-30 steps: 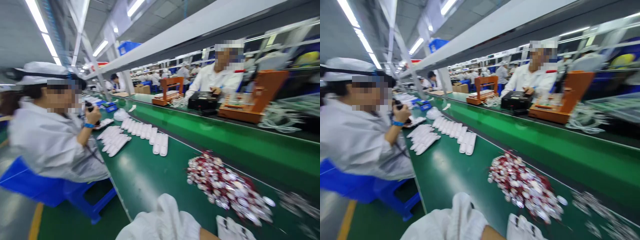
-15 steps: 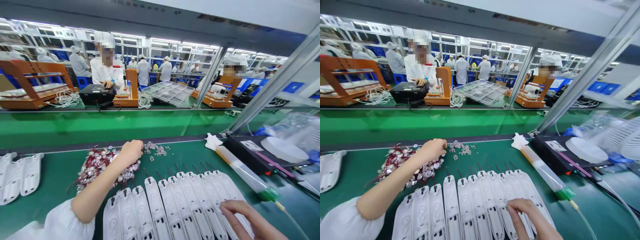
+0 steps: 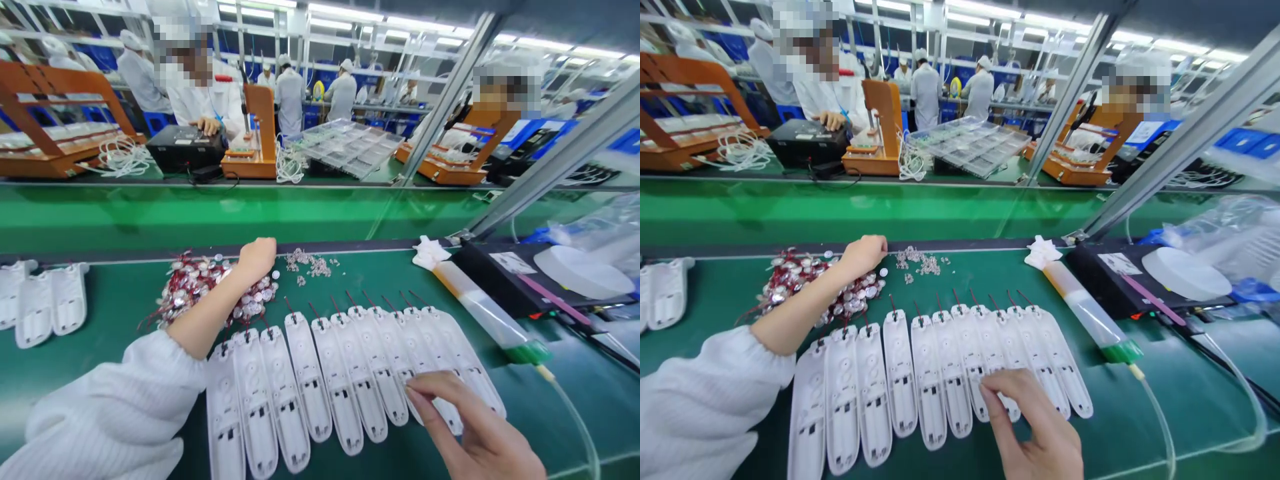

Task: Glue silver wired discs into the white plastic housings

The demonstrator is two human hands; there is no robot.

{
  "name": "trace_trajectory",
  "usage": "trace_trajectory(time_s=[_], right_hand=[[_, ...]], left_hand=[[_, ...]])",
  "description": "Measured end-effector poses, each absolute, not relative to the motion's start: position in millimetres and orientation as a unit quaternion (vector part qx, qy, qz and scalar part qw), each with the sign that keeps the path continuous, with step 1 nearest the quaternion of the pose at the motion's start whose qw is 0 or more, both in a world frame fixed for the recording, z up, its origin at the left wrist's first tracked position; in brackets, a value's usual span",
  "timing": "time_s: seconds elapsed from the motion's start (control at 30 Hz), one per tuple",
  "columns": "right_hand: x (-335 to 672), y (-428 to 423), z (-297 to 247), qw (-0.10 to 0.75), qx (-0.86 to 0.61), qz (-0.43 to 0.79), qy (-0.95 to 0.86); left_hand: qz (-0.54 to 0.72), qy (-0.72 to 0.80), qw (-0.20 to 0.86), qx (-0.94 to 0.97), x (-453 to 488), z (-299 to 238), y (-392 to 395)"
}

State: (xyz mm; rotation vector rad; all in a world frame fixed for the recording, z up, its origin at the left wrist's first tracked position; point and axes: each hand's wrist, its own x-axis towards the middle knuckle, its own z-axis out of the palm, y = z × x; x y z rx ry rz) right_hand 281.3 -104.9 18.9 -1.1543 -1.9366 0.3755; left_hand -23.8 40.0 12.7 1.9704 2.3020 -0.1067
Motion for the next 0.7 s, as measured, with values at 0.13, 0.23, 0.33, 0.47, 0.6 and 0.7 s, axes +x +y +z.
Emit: trace_trajectory(time_s=[0.13, 0.23, 0.33, 0.47, 0.6, 0.7], right_hand=[[250.2, -123.1, 8.2, 0.39, -0.389, 0.205, -0.809], [217.2, -144.4, -6.4, 0.372, -0.319, 0.228, -0.841], [189.8, -163.5, -22.9, 0.345, -0.308, 0.129, -0.877], [175.6, -172.7, -37.5, 0.341, -0.314, 0.026, -0.886], [174.4, -171.9, -40.9, 0.344, -0.319, 0.021, -0.883], [175.1, -174.1, -45.1, 0.357, -0.318, 0.015, -0.878]], left_hand=[[-0.032, 0.745, 0.062, 0.663, -21.0, 7.3, 45.1], [-0.019, 0.738, 0.062, 0.671, -18.2, 4.8, 44.8], [0.008, 0.736, 0.061, 0.675, -16.8, 5.3, 42.6], [0.082, 0.736, 0.05, 0.671, -18.5, 12.7, 35.4], [0.167, 0.724, 0.046, 0.668, -20.2, 24.3, 22.1], [0.211, 0.706, 0.057, 0.673, -19.6, 30.7, 10.9]])
